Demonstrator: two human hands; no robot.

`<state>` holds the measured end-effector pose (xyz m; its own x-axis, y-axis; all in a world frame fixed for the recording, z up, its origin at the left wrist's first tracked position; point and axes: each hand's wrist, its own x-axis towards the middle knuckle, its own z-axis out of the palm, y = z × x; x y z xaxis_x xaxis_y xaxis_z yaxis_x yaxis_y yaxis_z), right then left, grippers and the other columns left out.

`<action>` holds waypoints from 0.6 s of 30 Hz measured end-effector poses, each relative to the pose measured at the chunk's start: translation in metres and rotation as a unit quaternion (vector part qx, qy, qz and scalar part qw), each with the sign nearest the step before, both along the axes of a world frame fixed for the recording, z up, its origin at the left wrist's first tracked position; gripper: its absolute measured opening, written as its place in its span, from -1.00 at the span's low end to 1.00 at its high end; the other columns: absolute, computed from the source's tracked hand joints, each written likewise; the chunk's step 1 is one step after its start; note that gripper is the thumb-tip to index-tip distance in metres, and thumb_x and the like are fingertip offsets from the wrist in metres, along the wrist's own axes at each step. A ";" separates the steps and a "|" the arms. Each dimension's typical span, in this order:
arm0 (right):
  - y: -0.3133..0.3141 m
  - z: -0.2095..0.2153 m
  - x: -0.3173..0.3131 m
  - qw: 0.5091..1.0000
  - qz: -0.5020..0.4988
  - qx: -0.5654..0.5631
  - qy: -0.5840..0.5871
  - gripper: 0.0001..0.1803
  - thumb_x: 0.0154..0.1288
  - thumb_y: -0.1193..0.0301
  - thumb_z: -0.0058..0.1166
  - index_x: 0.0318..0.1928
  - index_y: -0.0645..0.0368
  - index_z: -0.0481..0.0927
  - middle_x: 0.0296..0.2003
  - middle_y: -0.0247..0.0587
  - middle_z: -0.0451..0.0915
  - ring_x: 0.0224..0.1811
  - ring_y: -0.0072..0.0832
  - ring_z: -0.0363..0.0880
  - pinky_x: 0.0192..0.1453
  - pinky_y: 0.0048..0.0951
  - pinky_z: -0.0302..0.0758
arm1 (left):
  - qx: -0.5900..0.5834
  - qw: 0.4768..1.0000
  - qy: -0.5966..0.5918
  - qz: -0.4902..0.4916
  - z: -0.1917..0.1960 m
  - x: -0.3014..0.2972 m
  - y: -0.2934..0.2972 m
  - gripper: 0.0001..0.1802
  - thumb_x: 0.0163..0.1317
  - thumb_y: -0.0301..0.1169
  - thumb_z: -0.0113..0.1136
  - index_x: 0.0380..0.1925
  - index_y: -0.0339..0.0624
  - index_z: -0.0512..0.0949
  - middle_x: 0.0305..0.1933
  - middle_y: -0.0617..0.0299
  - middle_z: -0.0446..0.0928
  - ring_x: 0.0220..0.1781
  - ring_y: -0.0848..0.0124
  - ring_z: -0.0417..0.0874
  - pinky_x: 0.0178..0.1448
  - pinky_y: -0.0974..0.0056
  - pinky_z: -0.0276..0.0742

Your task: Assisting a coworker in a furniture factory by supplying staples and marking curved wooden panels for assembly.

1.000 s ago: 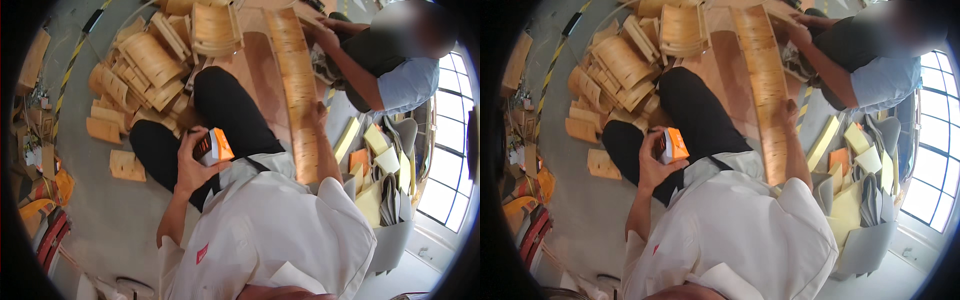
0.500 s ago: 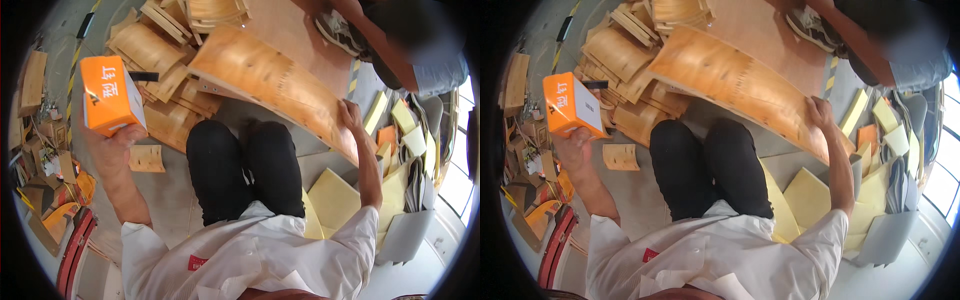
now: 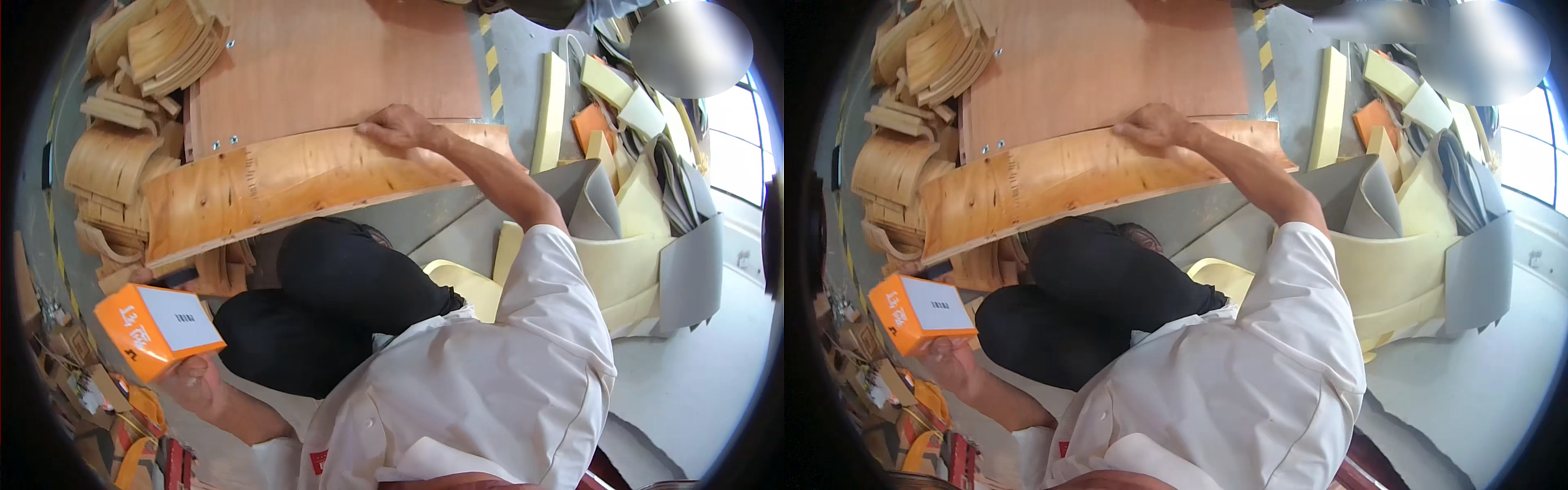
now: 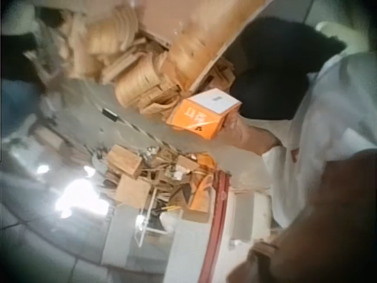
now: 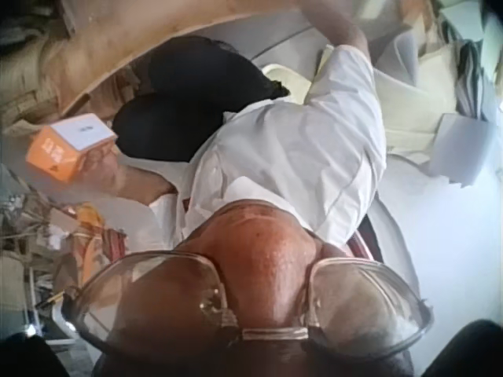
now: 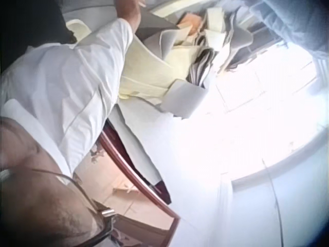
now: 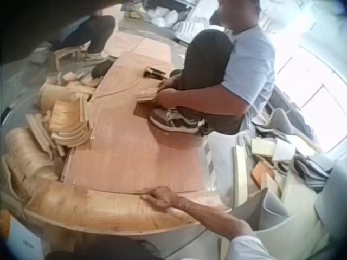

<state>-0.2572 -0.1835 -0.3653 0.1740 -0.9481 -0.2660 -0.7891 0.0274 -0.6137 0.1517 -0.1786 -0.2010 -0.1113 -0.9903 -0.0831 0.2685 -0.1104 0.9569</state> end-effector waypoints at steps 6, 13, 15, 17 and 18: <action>0.003 0.014 0.031 0.998 0.002 0.061 -0.002 -0.31 0.40 -0.16 -0.21 -0.27 0.23 0.70 -0.32 0.17 0.65 -0.18 0.10 0.60 -0.03 -0.04 0.48 | 0.011 0.999 -0.017 0.037 0.017 -0.006 0.026 0.04 -0.31 -0.30 0.66 0.24 -0.32 0.31 0.17 -0.02 0.45 0.13 0.07 0.57 0.29 -0.11 0.47; 0.000 -0.011 0.045 0.996 0.077 0.003 0.046 -0.36 0.40 -0.12 -0.18 -0.39 0.19 0.70 -0.46 0.12 0.62 -0.31 0.01 0.61 -0.17 -0.08 0.50 | 0.042 0.995 -0.088 -0.038 0.010 -0.040 0.039 0.05 -0.48 -0.28 0.76 0.12 -0.29 0.39 0.06 0.15 0.52 0.07 0.35 0.60 0.15 0.25 0.52; -0.013 0.008 0.066 0.993 0.101 0.053 0.025 -0.37 0.39 -0.09 -0.16 -0.41 0.22 0.69 -0.47 0.13 0.62 -0.31 0.02 0.62 -0.16 -0.07 0.49 | 0.018 0.989 -0.107 -0.098 0.022 -0.040 0.030 0.00 -0.46 -0.31 0.76 0.10 -0.27 0.43 0.03 0.19 0.51 0.07 0.45 0.54 0.18 0.30 0.44; -0.014 0.019 0.079 0.994 0.101 0.050 0.002 -0.37 0.39 -0.09 -0.16 -0.41 0.23 0.68 -0.46 0.13 0.62 -0.30 0.03 0.62 -0.15 -0.07 0.49 | 0.022 0.985 -0.096 -0.141 0.031 -0.044 0.028 0.00 -0.45 -0.27 0.76 0.10 -0.27 0.43 -0.05 0.26 0.49 0.01 0.51 0.48 0.23 0.34 0.33; -0.015 0.025 0.075 0.995 0.073 0.061 -0.011 -0.36 0.40 -0.09 -0.16 -0.42 0.24 0.68 -0.44 0.14 0.63 -0.29 0.05 0.62 -0.14 -0.06 0.49 | 0.014 0.987 -0.089 -0.134 0.032 -0.044 0.027 0.00 -0.45 -0.27 0.76 0.10 -0.27 0.43 -0.05 0.26 0.49 0.01 0.51 0.48 0.23 0.34 0.33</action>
